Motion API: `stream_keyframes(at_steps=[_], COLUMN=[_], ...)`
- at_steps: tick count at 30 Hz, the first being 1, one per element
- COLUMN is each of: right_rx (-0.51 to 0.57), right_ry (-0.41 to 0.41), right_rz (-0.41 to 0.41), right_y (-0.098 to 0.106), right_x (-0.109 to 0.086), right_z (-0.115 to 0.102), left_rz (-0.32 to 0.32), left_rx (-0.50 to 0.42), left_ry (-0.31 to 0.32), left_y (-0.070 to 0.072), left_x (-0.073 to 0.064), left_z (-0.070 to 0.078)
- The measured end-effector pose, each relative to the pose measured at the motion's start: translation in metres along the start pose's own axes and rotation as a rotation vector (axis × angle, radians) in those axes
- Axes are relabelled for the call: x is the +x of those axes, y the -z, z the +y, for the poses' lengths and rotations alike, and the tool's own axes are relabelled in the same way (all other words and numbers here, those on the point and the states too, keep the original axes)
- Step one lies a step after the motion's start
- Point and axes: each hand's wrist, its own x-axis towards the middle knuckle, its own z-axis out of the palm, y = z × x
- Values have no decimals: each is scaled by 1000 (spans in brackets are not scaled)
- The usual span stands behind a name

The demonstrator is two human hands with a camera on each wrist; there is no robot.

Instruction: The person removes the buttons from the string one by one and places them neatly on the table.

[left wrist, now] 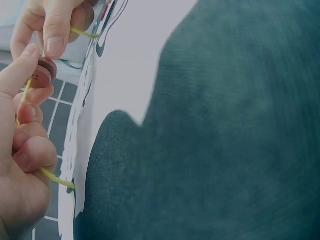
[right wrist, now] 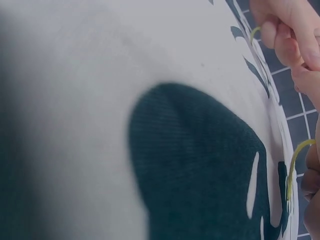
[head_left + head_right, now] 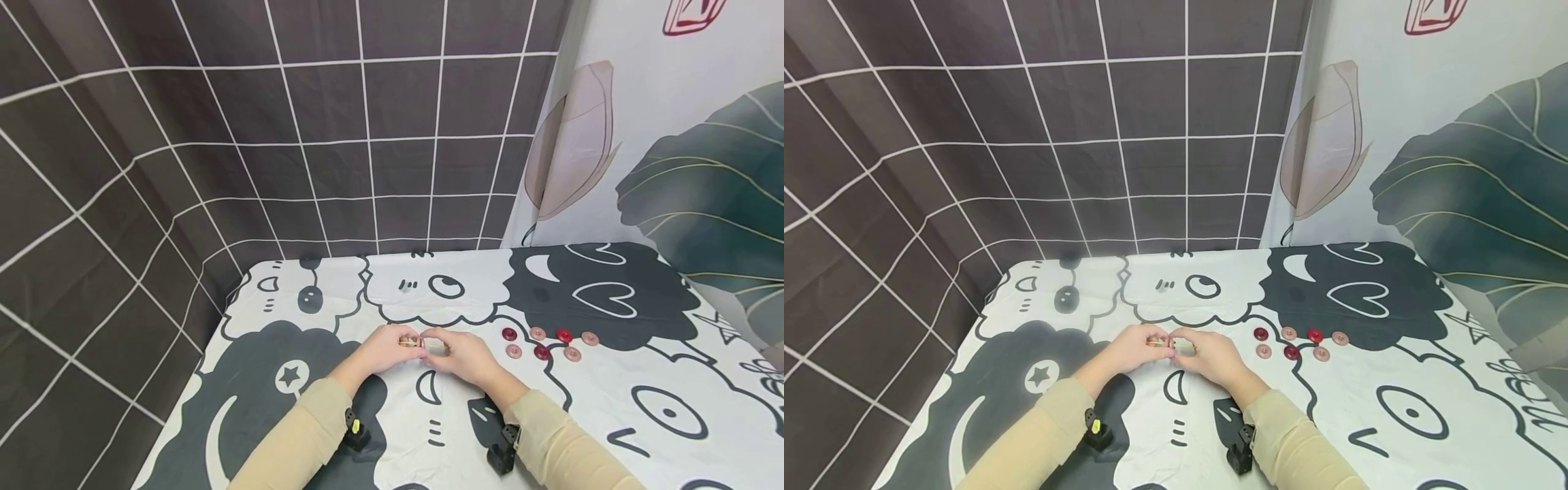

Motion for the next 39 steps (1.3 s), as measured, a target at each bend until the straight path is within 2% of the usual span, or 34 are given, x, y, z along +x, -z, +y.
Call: stream_keyframes(at_steps=[15, 20, 26, 33, 39], right_rx=[-65, -62, -62, -51, -49], right_ry=[-13, -37, -27, -43, -45], right_rz=[-12, -11, 20, 33, 25], right_y=[-5, -5, -2, 1, 5], right_x=[1, 0, -2, -5, -6], right_z=[-3, -2, 2, 7, 11], left_rz=[-9, 2, 4, 7, 20], left_rx=[-19, -19, 4, -15, -19], left_ry=[23, 15, 0, 24, 21], left_y=[0, 0, 0, 0, -1], left_x=[-1, -2, -2, -2, -1], left_z=[2, 1, 0, 0, -1])
